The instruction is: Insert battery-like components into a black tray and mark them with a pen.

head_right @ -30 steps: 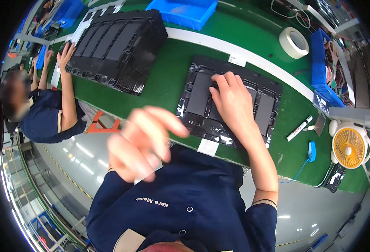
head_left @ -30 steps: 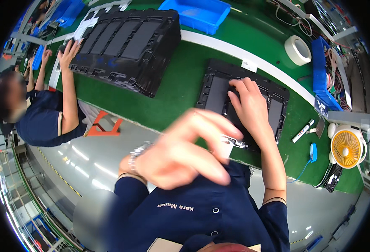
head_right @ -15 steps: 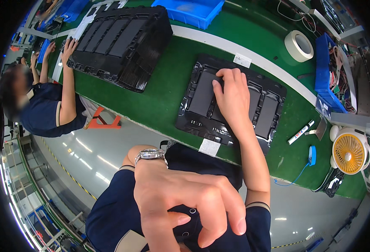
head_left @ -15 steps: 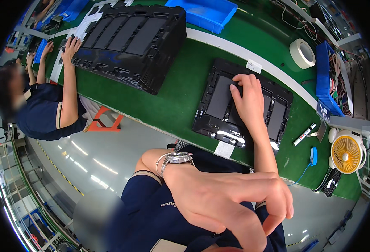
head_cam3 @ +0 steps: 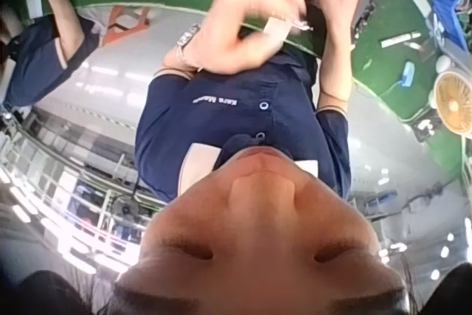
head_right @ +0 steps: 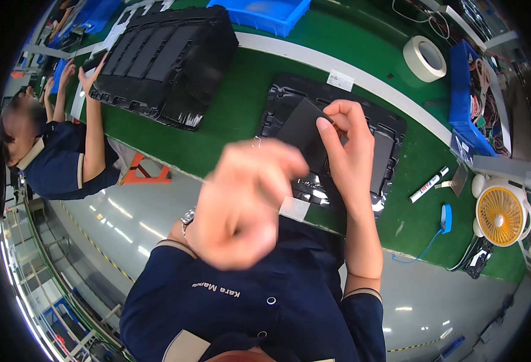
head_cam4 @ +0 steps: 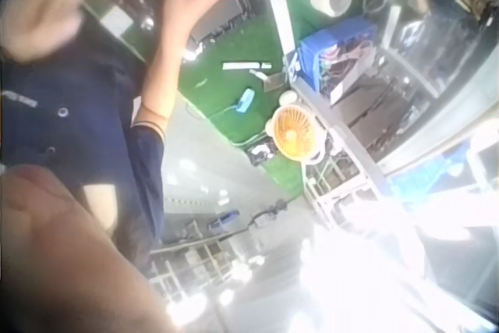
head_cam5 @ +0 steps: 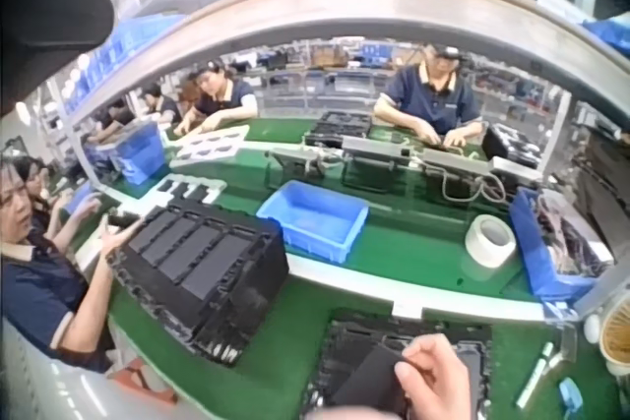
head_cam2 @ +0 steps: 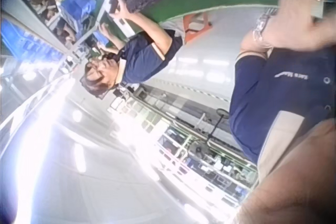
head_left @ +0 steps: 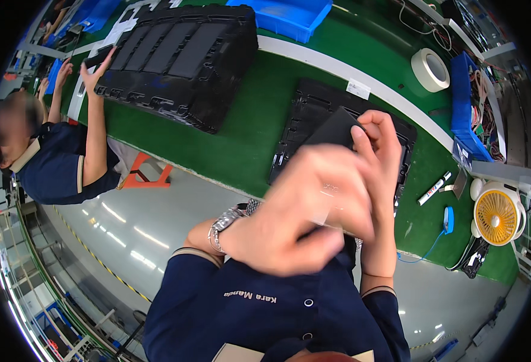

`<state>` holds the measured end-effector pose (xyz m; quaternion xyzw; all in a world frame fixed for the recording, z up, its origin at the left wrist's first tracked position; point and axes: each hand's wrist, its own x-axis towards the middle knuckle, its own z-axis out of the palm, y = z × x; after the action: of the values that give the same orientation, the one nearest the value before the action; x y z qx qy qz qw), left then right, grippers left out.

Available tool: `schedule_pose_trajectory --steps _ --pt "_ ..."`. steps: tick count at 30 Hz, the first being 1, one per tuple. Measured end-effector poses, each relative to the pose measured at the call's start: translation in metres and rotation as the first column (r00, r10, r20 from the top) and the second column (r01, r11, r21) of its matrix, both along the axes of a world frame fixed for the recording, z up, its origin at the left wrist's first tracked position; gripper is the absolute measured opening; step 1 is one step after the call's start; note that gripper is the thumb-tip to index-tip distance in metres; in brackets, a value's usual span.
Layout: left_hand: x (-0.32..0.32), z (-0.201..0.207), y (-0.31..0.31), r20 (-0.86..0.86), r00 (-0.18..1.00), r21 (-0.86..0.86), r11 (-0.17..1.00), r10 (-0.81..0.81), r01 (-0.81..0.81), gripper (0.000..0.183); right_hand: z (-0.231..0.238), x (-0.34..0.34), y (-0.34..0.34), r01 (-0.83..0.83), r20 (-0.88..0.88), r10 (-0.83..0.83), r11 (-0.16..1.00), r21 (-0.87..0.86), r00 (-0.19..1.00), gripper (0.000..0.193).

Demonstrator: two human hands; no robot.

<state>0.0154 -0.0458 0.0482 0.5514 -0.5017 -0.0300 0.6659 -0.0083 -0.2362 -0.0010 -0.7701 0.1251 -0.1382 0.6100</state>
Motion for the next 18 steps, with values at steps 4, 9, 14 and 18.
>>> schedule_pose_trajectory --steps 4,9,14,18 --pt "0.000 -0.036 0.000 -0.227 0.912 0.495 0.847 0.341 -0.194 0.056 0.018 -0.018 0.005 -0.054 0.050 0.044 0.974 0.220 0.998 0.016" --pt "-0.007 -0.047 -0.004 -0.765 0.612 0.372 0.914 0.203 0.162 0.039 0.020 -0.022 0.018 -0.106 0.018 0.109 0.894 0.436 0.994 0.020" --pt "-0.005 -0.058 -0.007 -0.806 0.571 0.185 0.983 0.157 -0.008 0.035 -0.004 -0.033 0.018 -0.149 0.008 0.160 0.900 0.410 0.987 0.015" --pt "-0.004 -0.062 -0.008 -0.805 0.565 0.183 0.982 0.178 -0.049 0.039 -0.004 -0.039 0.024 -0.180 -0.031 0.219 0.869 0.461 0.975 0.010"
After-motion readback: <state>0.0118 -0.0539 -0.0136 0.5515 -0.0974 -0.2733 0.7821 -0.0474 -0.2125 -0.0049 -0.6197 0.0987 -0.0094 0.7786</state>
